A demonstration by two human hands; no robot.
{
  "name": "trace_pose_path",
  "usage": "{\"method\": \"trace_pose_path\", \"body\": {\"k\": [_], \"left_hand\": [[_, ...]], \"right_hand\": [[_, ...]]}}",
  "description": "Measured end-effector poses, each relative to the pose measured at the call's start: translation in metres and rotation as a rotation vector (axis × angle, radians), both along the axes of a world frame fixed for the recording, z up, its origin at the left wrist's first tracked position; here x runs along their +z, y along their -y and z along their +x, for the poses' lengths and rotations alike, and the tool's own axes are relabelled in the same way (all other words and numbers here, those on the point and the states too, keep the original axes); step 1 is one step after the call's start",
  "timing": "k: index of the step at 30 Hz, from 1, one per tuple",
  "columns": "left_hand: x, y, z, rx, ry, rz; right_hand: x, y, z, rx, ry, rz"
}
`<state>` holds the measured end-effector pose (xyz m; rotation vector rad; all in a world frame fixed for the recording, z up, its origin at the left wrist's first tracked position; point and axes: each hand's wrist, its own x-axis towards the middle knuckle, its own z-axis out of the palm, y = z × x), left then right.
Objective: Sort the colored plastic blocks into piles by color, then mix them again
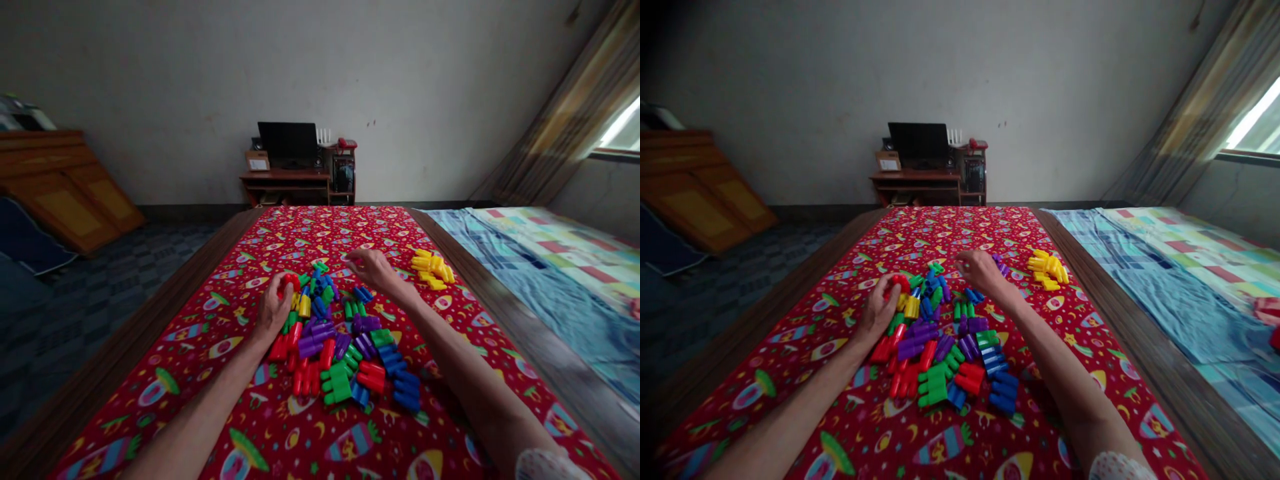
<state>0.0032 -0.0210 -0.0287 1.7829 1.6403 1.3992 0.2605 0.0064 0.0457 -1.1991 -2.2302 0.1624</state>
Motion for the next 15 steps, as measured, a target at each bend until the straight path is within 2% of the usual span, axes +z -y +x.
{"method": "trace_pose_path", "body": {"k": [2,3,5,7,9,12,15], "left_hand": [[0.002,0.001,0.001,-0.005,0.027,0.009],[0.003,0.001,0.001,-0.007,0.035,0.009],[0.005,0.003,0.002,-0.012,0.043,0.005],[0.005,0.003,0.002,-0.026,0.054,-0.001],[0.005,0.003,0.001,-0.040,0.060,-0.006],[0.002,0.001,-0.002,-0.043,0.028,-0.022],[0.000,0.000,-0.003,-0.033,0.011,-0.030]], "right_hand": [[0.014,0.027,-0.023,0.346,0.129,-0.198],[0.018,0.041,-0.033,0.447,0.202,-0.261],[0.019,0.062,-0.050,0.524,0.348,-0.293],[0.016,0.073,-0.059,0.503,0.444,-0.260],[0.015,0.071,-0.061,0.492,0.452,-0.262],[0.020,0.049,-0.047,0.470,0.326,-0.297],[0.023,0.019,-0.017,0.279,0.226,-0.238]]}}
